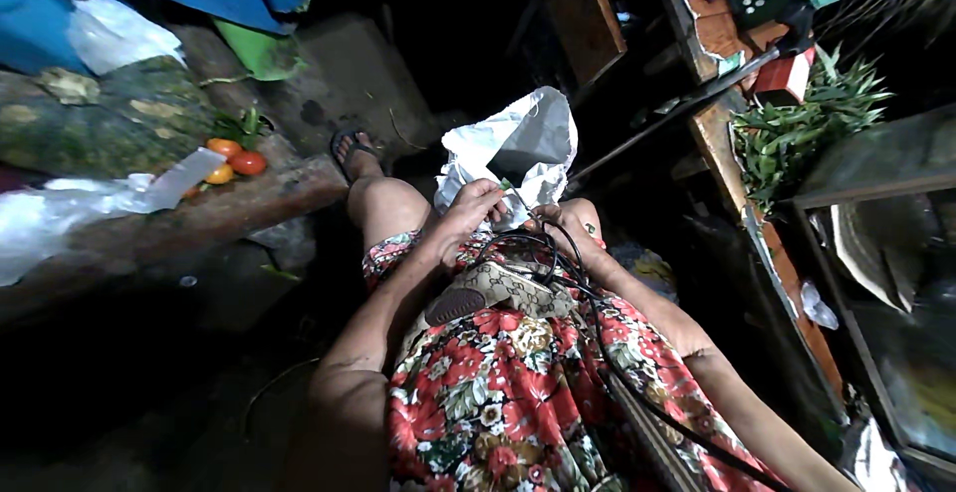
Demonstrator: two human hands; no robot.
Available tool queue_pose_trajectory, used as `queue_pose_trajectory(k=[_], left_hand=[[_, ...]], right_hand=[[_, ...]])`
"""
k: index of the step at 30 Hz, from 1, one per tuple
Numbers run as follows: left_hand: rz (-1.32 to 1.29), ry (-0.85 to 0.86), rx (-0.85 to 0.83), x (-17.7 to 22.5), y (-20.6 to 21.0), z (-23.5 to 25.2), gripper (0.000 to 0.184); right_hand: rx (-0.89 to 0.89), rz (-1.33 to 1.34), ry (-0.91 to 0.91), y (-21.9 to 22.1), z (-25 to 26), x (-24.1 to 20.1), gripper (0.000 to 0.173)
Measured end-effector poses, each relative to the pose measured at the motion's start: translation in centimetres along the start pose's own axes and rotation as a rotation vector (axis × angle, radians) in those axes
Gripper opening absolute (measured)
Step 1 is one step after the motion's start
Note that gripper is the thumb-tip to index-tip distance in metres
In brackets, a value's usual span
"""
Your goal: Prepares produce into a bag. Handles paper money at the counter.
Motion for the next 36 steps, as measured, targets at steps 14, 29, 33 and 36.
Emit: queue_pose_trajectory(k=[14,29,33,36], left_hand=[[0.146,0.089,-0.056,-0.5,0.1,0.5,0.021],[0.084,0.056,-0.035,-0.5,0.4,0.4,0.013],[0.07,0.058,-0.042,-0.5,0.5,0.4,0.013],[0.052,0.045,-0.039,-0.7,0.4,0.5,0.013]], right_hand=[[-0.035,-0.138,-0.039,0.2,0.2,-1.6,0.028],[-0.061,0.001,-0.065,0.7,0.9,-0.6,0.034],[-0.073,-0.024,-0.082,0.6,0.8,-0.7,0.031],[-0.085,-0.077,-0.105,0.5,0.8,-0.6,0.03]])
Point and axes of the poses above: each hand's wrist, its own z-axis towards the middle knuckle, its own y-axis out of the palm, x = y × z, the point moved 4 cm from there along z, towards the middle knuckle, and after that the axes turned 14 degrees about x, right-handed, at the moved point
